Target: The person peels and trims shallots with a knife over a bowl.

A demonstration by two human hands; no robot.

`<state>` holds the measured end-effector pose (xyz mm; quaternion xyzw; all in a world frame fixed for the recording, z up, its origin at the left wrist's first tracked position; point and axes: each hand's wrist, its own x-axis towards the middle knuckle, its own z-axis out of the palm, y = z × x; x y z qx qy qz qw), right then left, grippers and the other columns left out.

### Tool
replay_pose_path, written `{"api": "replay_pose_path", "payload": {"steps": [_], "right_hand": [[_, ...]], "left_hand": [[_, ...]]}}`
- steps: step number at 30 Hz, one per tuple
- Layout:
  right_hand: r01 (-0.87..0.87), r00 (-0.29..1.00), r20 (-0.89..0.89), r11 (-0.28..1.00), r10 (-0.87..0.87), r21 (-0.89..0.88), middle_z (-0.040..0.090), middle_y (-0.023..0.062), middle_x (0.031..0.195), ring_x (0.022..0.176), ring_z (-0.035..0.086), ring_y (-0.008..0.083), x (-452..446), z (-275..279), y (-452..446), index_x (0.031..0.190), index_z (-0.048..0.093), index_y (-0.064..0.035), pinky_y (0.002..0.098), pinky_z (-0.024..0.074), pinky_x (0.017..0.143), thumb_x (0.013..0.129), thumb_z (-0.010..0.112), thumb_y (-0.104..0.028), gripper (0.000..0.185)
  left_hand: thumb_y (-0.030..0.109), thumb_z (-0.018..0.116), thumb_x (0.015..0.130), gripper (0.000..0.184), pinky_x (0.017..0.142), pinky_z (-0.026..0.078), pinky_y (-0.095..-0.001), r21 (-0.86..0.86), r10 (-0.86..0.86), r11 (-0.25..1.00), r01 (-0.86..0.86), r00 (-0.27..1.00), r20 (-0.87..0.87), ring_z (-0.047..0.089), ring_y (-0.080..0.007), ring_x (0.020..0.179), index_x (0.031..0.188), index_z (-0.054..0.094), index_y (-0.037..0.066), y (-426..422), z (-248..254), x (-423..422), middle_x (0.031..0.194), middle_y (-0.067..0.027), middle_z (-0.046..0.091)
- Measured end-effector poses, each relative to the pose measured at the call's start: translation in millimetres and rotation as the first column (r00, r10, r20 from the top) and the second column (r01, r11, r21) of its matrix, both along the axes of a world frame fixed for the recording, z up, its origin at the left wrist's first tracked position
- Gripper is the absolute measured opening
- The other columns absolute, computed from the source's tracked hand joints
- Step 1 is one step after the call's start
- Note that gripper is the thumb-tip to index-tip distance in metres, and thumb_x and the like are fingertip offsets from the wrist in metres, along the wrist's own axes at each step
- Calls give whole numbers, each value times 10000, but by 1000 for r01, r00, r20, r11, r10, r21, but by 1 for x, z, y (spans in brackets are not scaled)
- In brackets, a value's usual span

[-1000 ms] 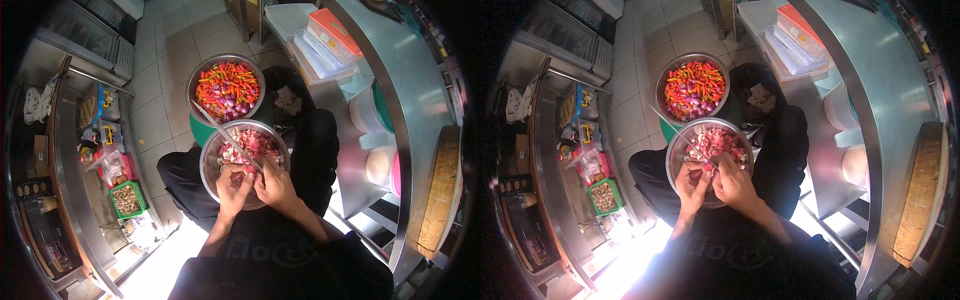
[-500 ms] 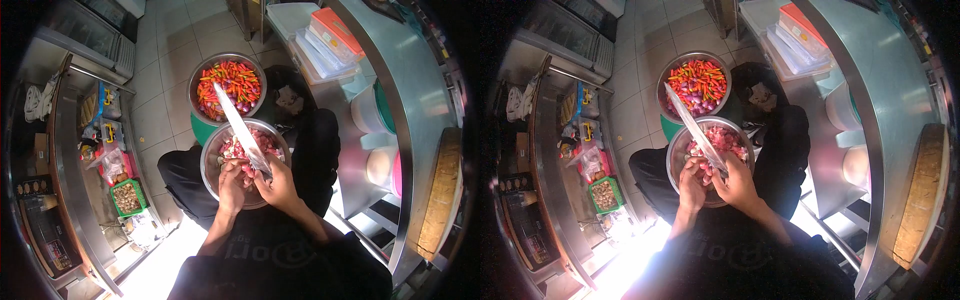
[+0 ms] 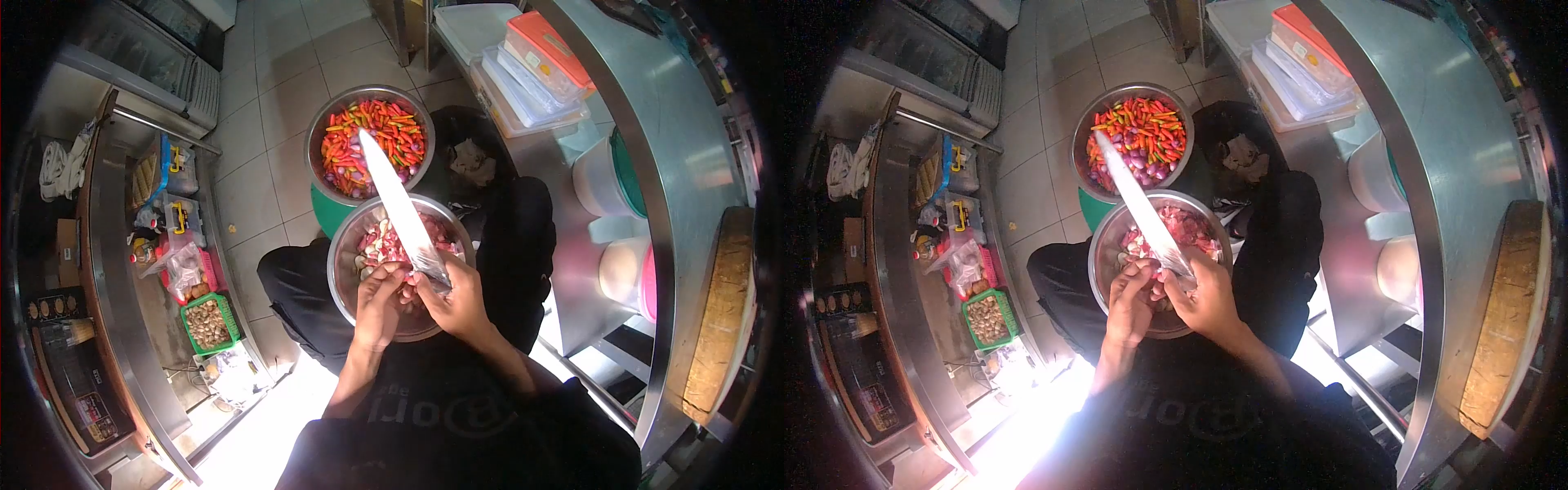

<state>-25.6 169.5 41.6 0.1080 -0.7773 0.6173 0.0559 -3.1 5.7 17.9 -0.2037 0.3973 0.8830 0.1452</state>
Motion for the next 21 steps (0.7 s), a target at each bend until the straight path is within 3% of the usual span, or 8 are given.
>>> {"api": "replay_pose_path", "payload": {"steps": [2,4,5,8,10,12,13,21], "right_hand": [[69,989,139,992,-53,-110,716,225,960,820,739,349,2,6,0,1139,650,43,399,562,731,939,728,-78,246],[171,984,53,985,-172,35,728,206,922,807,756,306,0,-13,9,1125,657,44,379,571,723,960,715,-66,207],[231,964,127,973,-232,18,718,105,825,764,672,133,1,-11,10,1087,697,57,303,536,709,949,760,-82,206],[212,971,123,977,-206,-30,712,86,787,743,664,113,-8,-7,14,1030,721,53,286,532,703,953,768,-86,166],[183,964,193,983,-182,16,733,105,831,771,704,150,-7,0,15,1010,733,49,303,543,721,945,772,-72,143],[153,987,39,988,-154,32,746,138,886,811,739,206,-6,-5,11,1030,734,48,329,554,739,925,778,-60,157],[111,993,40,990,-115,91,733,209,980,877,748,375,-5,-7,13,1081,713,36,414,572,766,898,776,-104,240],[-99,995,3,994,99,52,620,263,1036,970,622,481,-2,10,4,1166,584,48,504,497,819,924,671,-75,286]], "left_hand": [[170,629,1074,154,721,488,-244,74,-2,997,2,1000,2,626,-114,859,1128,674,32,-3,-1,0,999,-58,702],[193,619,1082,189,770,497,-263,223,78,972,-77,997,3,628,-131,886,1154,679,28,-8,-3,-1,997,-73,711],[248,608,1091,213,757,497,-256,145,66,987,-68,998,18,600,-115,885,1127,653,43,-10,4,-3,1032,-67,685],[283,604,1098,243,766,500,-253,127,28,992,-25,999,-24,608,-118,906,1120,656,46,-15,1,-1,1045,-62,685],[294,605,1099,250,772,502,-256,119,27,993,-26,1000,-7,612,-121,912,1123,654,51,-13,0,-1,1043,-53,687],[306,605,1099,257,778,504,-258,107,28,994,-29,1000,9,616,-123,918,1126,652,55,-10,1,-2,1042,-43,688],[265,604,1101,236,791,502,-268,100,79,992,-80,997,15,621,-124,903,1190,665,55,-6,3,-2,1033,-47,705],[193,573,1118,152,726,503,-262,-55,99,993,-104,991,-89,598,-99,806,1076,642,64,5,-3,2,927,-20,675]]}}
